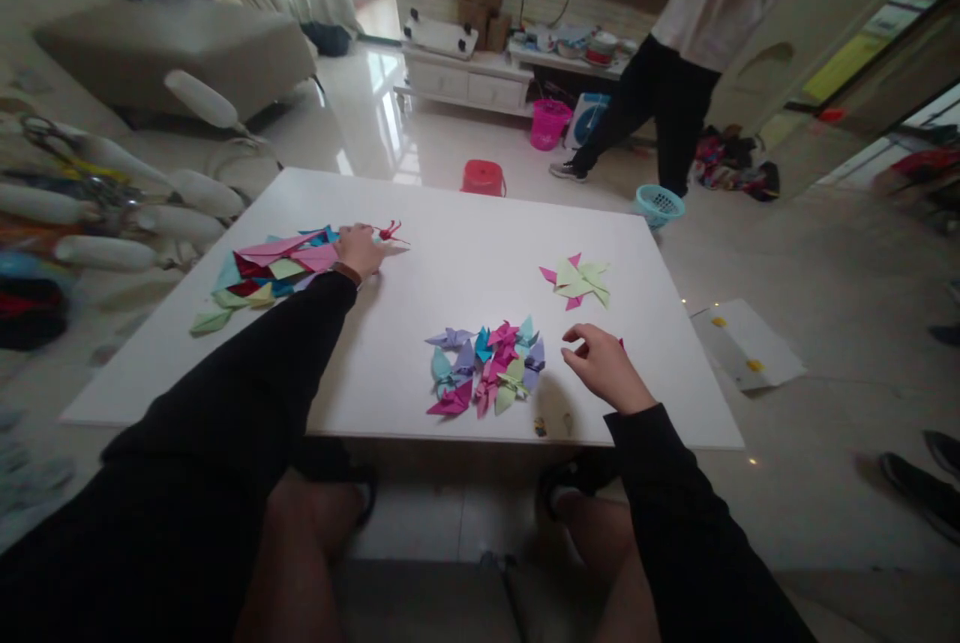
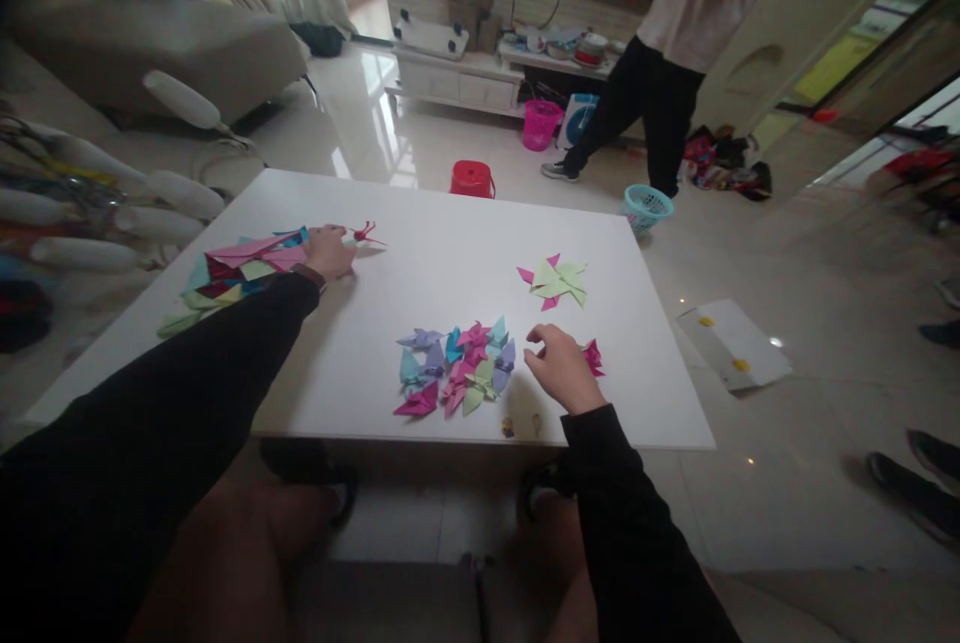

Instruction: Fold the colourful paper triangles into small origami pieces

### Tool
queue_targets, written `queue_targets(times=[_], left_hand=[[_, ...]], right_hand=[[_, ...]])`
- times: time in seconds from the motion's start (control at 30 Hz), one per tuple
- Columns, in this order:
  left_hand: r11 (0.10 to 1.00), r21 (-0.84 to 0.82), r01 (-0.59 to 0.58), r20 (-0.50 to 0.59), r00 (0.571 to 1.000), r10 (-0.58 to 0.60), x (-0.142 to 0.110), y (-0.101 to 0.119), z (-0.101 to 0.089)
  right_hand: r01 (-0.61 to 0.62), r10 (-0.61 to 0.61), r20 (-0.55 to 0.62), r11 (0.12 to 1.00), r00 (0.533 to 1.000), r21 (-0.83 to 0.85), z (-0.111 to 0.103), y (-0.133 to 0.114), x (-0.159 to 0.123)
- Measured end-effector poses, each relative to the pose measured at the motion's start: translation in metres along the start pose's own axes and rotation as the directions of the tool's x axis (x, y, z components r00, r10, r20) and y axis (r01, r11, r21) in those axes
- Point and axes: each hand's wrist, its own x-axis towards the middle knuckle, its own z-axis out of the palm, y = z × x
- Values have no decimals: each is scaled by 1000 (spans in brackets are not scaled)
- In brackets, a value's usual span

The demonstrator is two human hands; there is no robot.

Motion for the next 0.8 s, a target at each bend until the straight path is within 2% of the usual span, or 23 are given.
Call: queue_targets(times=[0.1, 0.2, 0.33, 0.43, 0.5, 0.6, 0.8], left_hand=[[1000, 28, -6, -33, 999, 7, -12, 26, -7], [987, 6, -163, -38, 986, 164, -44, 70, -24], [904, -63, -423, -68, 906, 419, -116, 136, -56], [840, -82, -536, -106, 843, 528, -171, 167, -70], [774, -107, -624, -87, 782, 618, -197, 174, -70], [688, -157, -708, -50, 702, 710, -213, 173, -60], [625, -234, -745, -2, 643, 766, -201, 165, -48]], right_hand=[[6, -6, -25, 1000, 1000, 3, -3, -5, 0], [9, -7, -48, 1000, 999, 22, -7, -11, -2], [17, -9, -117, 997, 993, 69, -11, -13, -5], [3, 31, -175, 981, 984, 193, -13, -13, -7], [3, 63, -211, 955, 976, 296, -14, -14, -8], [45, 53, -228, 914, 972, 403, -13, -19, -10], [210, -142, -182, 872, 973, 442, -6, -37, -9]])
